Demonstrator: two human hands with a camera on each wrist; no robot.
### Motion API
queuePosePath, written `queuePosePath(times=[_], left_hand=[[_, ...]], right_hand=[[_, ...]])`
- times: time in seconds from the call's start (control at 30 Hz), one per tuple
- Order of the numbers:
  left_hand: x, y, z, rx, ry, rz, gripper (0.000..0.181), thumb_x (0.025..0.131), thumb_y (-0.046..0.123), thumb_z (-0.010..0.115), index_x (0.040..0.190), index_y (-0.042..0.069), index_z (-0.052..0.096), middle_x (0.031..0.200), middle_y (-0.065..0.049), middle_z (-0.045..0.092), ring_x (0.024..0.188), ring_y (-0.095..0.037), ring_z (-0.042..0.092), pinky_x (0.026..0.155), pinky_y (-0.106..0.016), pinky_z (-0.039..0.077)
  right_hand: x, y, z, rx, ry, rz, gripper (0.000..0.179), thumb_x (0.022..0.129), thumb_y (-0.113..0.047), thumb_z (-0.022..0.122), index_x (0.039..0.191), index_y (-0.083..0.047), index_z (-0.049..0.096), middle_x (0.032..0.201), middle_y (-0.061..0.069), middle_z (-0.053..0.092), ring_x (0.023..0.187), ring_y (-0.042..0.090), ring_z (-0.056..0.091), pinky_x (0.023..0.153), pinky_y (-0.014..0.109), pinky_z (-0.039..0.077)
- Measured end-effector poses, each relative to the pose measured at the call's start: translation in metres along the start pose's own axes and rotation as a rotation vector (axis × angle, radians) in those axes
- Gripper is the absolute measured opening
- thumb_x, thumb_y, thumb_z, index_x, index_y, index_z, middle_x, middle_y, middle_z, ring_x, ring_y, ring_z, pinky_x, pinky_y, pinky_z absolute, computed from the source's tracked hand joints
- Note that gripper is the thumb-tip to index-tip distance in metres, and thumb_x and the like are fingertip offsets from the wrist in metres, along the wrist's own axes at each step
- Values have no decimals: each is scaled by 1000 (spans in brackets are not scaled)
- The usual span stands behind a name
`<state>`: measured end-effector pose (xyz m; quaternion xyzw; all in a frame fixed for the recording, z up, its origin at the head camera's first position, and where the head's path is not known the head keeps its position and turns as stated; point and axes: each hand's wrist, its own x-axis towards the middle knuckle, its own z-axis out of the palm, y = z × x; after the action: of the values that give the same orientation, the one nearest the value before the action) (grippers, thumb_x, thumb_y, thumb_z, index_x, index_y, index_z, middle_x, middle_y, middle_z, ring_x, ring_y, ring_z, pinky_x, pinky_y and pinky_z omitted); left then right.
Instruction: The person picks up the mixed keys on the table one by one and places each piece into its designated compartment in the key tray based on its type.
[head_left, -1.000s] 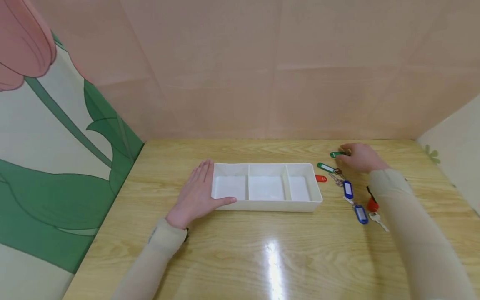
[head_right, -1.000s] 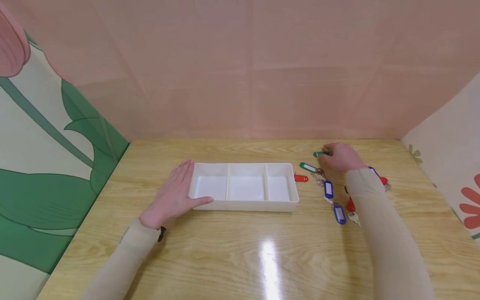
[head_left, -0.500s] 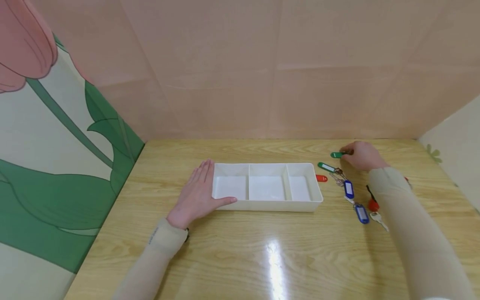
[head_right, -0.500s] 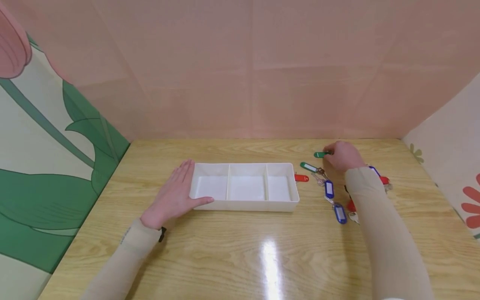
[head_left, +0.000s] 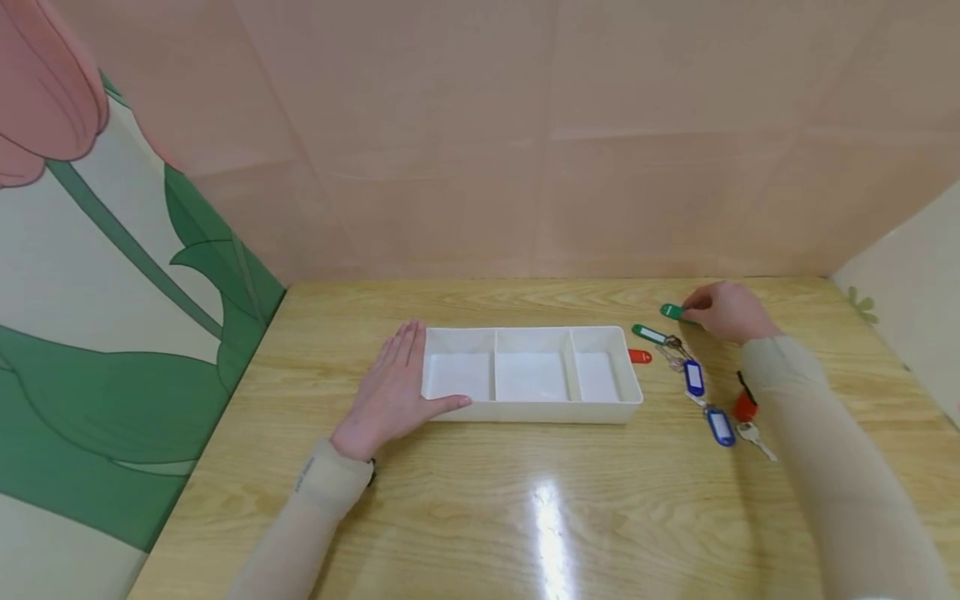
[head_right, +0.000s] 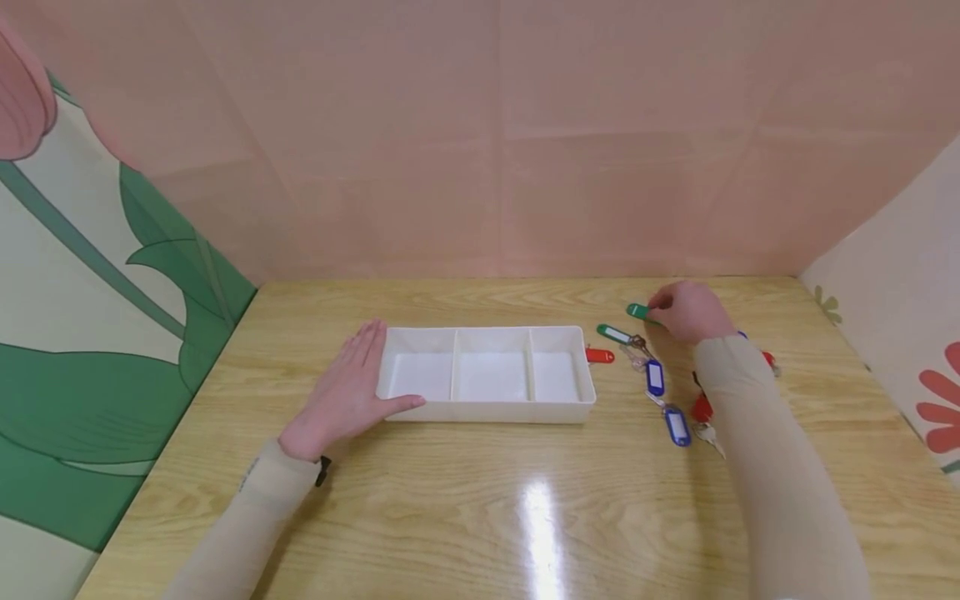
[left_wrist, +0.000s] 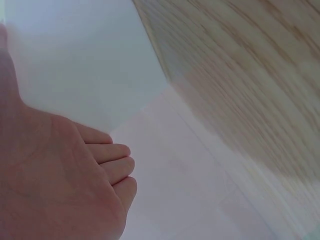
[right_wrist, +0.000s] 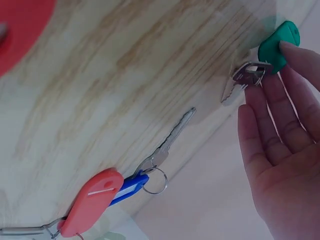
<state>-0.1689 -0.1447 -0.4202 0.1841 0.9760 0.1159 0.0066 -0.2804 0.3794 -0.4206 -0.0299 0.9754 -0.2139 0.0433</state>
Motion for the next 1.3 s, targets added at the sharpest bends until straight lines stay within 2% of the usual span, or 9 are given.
queuePosePath(times=[0.23, 0.6, 0.93, 1.17, 1.3], left_hand=[[1, -1, 0, 1, 10, 14, 132, 78, 95, 38, 161, -2, 3, 168, -18, 2, 154, -27, 0, 123, -37, 2], [3, -1, -3, 13, 14, 21, 134, 78, 95, 40, 160, -4, 5, 167, -21, 3, 154, -29, 1, 124, -38, 3], [6, -3, -3, 15, 3, -8, 135, 77, 96, 38, 160, -4, 5, 167, -21, 6, 154, -28, 1, 124, -39, 3], [8, -3, -5, 4, -8, -20, 135, 76, 97, 37, 161, -3, 3, 168, -19, 2, 154, -27, 0, 124, -39, 3], [9, -3, -5, 2, -17, -21, 136, 75, 97, 36, 161, -3, 2, 168, -19, 1, 154, -27, -1, 124, -39, 2]], right_hand=[[-8, -2, -4, 2, 50, -22, 22, 99, -17, 68, 106, 3, 73, 103, 22, 70, 87, 34, 61, 72, 50, 53], [-23, -4, -12, 44, 139, -40, 22, 100, -17, 66, 110, 2, 72, 105, 23, 69, 86, 33, 59, 64, 37, 49], [-29, -13, -17, 78, 215, -102, 26, 102, -22, 65, 109, 2, 73, 104, 23, 70, 93, 38, 65, 75, 50, 52], [-40, -24, -22, 118, 255, -114, 27, 102, -25, 65, 110, 0, 73, 104, 22, 71, 89, 36, 66, 59, 27, 50], [-44, -29, -24, 124, 267, -125, 28, 102, -27, 66, 109, -1, 74, 103, 21, 72, 87, 35, 67, 57, 20, 48]])
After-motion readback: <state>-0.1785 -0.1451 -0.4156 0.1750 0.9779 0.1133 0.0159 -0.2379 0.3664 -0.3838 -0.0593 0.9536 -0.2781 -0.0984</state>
